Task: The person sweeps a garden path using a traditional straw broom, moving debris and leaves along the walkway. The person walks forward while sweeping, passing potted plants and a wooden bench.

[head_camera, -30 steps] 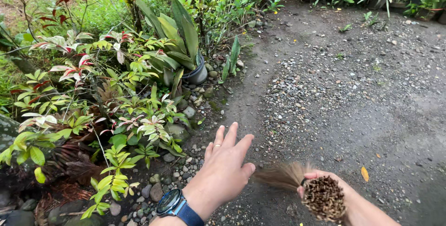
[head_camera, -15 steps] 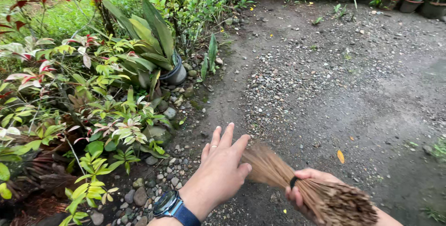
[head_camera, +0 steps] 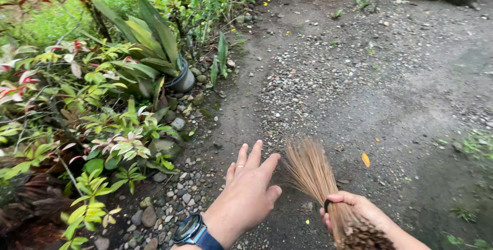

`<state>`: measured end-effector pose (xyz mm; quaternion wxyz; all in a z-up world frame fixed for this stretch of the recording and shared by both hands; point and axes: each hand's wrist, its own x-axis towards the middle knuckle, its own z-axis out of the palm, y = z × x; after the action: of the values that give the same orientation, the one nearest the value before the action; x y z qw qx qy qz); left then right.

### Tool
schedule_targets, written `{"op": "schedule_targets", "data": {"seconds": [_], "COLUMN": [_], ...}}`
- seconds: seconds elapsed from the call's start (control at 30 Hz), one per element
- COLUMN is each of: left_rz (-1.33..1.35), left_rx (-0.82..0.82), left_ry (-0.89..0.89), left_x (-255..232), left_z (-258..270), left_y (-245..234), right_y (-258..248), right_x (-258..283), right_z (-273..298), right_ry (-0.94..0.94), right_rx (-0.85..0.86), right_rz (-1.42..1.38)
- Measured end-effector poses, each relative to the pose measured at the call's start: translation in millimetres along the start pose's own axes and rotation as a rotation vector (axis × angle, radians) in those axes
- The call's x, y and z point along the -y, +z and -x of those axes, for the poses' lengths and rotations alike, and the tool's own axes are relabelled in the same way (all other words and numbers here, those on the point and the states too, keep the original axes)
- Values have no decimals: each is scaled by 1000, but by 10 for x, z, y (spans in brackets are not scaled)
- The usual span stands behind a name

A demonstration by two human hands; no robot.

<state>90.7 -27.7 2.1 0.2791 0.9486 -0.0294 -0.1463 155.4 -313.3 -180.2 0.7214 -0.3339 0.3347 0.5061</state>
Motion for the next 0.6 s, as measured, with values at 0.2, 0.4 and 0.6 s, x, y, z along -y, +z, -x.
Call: {"op": "schedule_targets", "data": {"seconds": [0.2,0.4,0.6], "left_rz": [-30,-47,-47], "left_rx": [13,36,94], "left_ry": [101,214,253], "left_x": [-175,-367,-425], "left_z": [-161,-280,-226], "left_y": [50,103,159], "right_y": [274,112,-269], "right_x": [90,193,21], "right_z": [859,485,238], "right_ry": [24,-131,-121], "right_rx": [22,-182,-41], "right_rz": [-411,-233,-62]}}
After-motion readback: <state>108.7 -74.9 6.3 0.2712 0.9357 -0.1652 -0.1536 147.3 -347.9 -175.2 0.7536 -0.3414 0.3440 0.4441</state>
